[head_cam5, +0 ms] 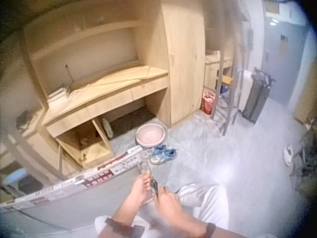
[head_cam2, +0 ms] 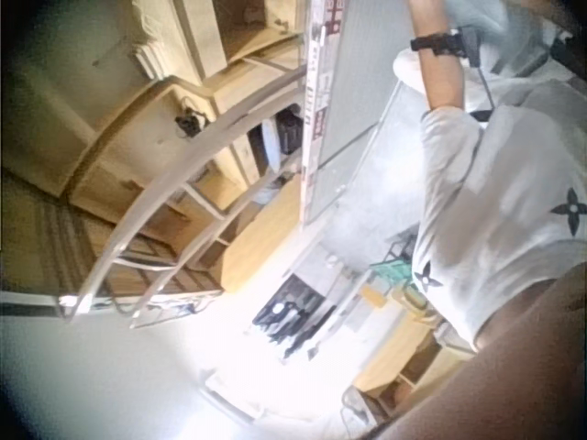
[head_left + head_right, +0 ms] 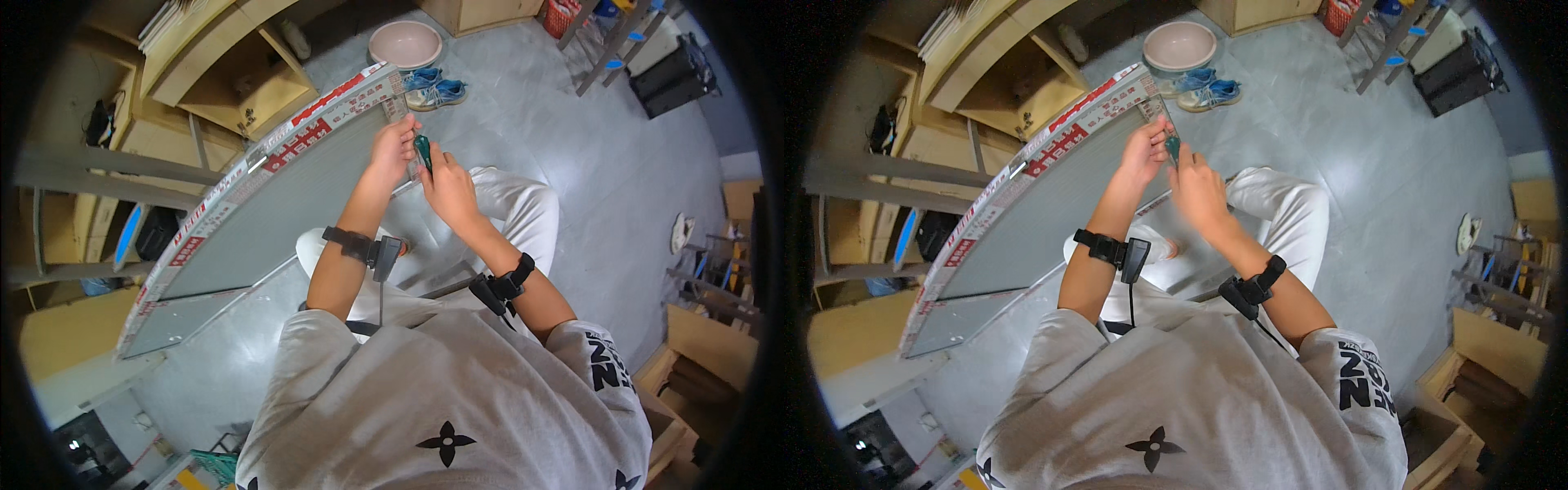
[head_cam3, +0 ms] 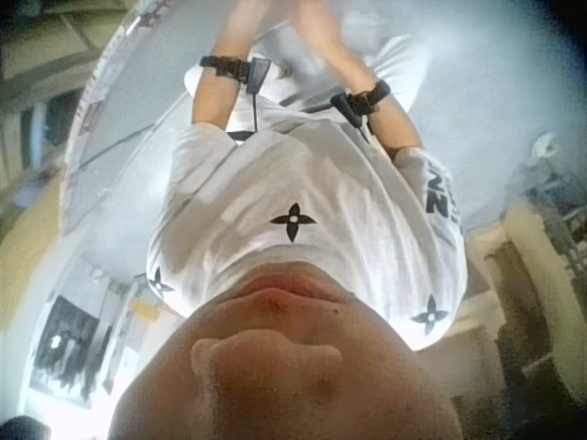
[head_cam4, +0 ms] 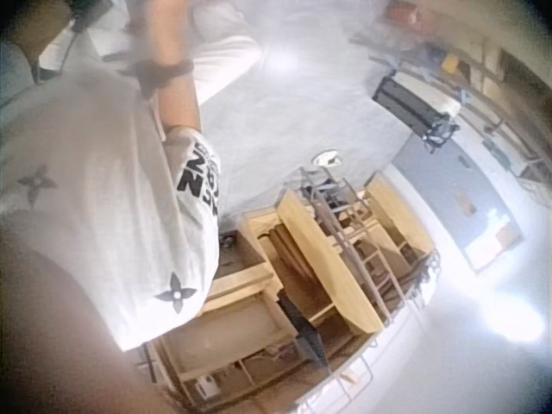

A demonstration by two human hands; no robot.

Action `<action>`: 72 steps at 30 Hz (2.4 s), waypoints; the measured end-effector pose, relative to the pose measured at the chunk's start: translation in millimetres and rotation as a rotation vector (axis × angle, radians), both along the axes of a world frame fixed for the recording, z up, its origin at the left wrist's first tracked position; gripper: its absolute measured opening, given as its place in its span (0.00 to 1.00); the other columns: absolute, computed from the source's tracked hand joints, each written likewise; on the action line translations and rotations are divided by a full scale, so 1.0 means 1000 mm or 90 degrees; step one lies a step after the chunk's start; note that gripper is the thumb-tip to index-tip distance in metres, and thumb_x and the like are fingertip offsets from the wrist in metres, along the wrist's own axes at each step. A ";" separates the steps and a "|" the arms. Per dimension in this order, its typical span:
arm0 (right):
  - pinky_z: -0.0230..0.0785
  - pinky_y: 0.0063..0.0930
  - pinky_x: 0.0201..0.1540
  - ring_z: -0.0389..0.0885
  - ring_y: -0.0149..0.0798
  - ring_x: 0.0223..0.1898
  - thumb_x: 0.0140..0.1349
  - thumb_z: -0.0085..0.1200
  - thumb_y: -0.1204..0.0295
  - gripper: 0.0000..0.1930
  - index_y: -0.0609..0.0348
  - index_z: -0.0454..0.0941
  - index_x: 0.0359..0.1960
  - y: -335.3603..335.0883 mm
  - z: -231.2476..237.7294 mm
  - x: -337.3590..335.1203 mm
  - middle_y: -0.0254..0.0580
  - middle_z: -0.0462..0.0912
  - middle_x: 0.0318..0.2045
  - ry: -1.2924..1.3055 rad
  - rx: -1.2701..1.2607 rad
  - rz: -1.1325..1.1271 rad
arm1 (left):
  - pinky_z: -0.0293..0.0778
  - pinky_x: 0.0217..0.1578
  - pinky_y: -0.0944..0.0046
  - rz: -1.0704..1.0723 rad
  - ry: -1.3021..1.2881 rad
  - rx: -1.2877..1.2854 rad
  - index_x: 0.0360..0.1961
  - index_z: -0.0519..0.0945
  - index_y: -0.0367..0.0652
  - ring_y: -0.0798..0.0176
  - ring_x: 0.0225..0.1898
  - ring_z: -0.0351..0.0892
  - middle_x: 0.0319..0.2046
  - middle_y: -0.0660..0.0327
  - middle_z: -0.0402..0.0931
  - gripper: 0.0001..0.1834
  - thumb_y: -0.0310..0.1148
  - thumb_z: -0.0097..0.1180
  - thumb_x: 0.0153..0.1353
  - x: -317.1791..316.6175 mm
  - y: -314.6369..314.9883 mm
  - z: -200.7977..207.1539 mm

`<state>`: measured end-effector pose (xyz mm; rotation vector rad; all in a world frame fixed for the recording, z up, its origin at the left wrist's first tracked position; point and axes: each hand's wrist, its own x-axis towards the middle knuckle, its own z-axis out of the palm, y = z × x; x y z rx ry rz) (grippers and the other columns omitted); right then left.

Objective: The person uses a screwdriver to loosen and adjust components on a metal-framed door or window panel while sitting on the floor.

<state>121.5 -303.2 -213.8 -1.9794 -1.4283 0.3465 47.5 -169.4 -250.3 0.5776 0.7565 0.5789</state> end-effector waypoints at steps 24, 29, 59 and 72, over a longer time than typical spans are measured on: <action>0.68 0.50 0.36 0.78 0.64 0.32 0.59 0.49 0.68 0.20 0.70 0.70 0.49 0.011 0.005 0.016 0.65 0.78 0.26 0.086 -0.006 0.000 | 0.43 0.14 0.74 -0.037 0.010 0.079 0.38 0.72 0.34 0.78 0.14 0.45 0.16 0.76 0.52 0.15 0.38 0.41 0.69 0.007 0.009 0.009; 0.68 0.47 0.34 0.78 0.61 0.31 0.60 0.49 0.65 0.16 0.63 0.76 0.44 0.011 -0.005 0.023 0.61 0.79 0.25 0.089 -0.003 -0.006 | 0.44 0.13 0.73 -0.033 0.019 0.043 0.37 0.70 0.37 0.78 0.13 0.46 0.15 0.75 0.53 0.13 0.38 0.40 0.69 0.013 0.007 0.012; 0.54 0.19 0.14 0.63 0.27 0.13 0.64 0.48 0.66 0.14 0.59 0.71 0.48 0.023 0.005 0.032 0.36 0.73 0.23 1.362 -0.091 -0.135 | 0.42 0.12 0.74 0.031 -0.057 -0.005 0.29 0.70 0.40 0.78 0.11 0.46 0.11 0.75 0.52 0.13 0.37 0.45 0.68 0.015 0.019 0.012; 0.71 0.39 0.21 0.77 0.50 0.18 0.56 0.54 0.71 0.24 0.63 0.68 0.56 0.023 -0.006 0.001 0.51 0.77 0.27 -0.153 0.019 -0.014 | 0.43 0.13 0.73 0.033 -0.039 0.008 0.28 0.71 0.38 0.78 0.11 0.45 0.11 0.76 0.51 0.14 0.37 0.47 0.67 0.013 0.021 0.006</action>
